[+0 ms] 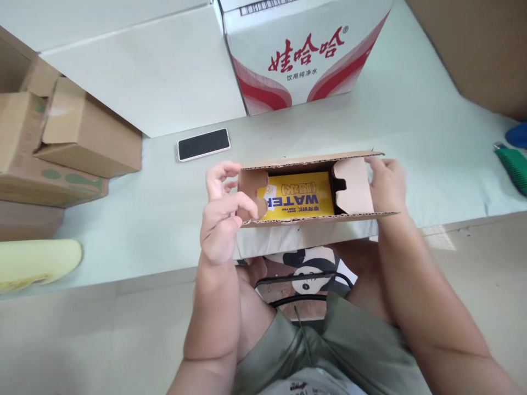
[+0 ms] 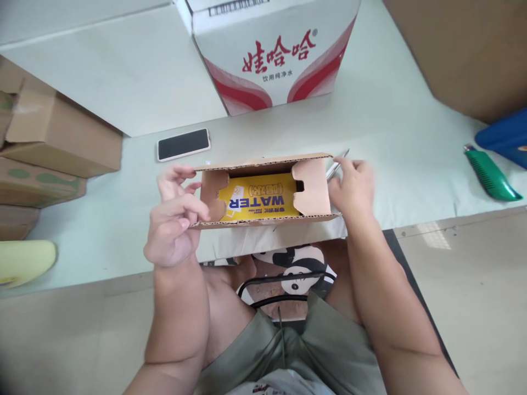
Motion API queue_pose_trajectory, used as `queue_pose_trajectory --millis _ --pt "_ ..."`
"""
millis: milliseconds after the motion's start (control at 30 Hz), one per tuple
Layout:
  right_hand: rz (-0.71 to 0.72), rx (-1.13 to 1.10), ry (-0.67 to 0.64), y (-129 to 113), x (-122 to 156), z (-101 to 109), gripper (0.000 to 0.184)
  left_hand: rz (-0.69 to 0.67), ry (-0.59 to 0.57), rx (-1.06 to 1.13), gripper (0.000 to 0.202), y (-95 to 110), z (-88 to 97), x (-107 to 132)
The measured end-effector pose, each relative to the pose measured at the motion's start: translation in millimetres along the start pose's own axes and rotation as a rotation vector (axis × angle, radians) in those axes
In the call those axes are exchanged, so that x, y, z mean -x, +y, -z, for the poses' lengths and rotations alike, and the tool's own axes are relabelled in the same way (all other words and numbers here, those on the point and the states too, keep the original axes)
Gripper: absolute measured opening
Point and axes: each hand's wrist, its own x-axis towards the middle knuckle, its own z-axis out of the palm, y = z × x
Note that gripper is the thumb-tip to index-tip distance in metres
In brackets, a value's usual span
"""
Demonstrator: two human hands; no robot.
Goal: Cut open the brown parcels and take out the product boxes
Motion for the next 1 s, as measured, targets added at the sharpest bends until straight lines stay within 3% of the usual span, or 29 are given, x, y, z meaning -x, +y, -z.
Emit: queue_pose_trajectory --millis 100,200,267,367,500,733,900,1000 --pt "0.045 -0.251 0.149 -30 7 9 0.02 0.095 -0.042 -0.088 0.058 -8 -0.7 4" --pt "0.235 -0.557 0.21 -62 19 15 0.027 0.155 -0.101 -0.117 0.076 -15 -4.0 4" --pt "0.301 -0.591 0.111 -76 26 16 0.042 0.159 -0.103 -0.119 0.084 -18 -6.1 3" --pt "0.265 -0.537 -0.072 -79 32 15 0.064 0.158 -0.081 -0.147 0.083 -20 -8.0 1" --pt "0.285 -0.411 -0.133 -71 32 16 0.083 0.096 -0.05 -0.162 0.085 -21 -9.7 0" --pt "0.26 -0.507 -0.047 -85 34 11 0.08 0.089 0.001 -0.217 0.083 -21 -14.5 1" --pt "0.253 -0.661 0.181 -88 32 7 0.059 0.1 0.064 -0.214 0.069 -18 -14.2 0" --pt "0.24 -0.751 0.251 -86 29 4 0.052 0.096 0.112 -0.124 0.062 -20 -11.6 -1"
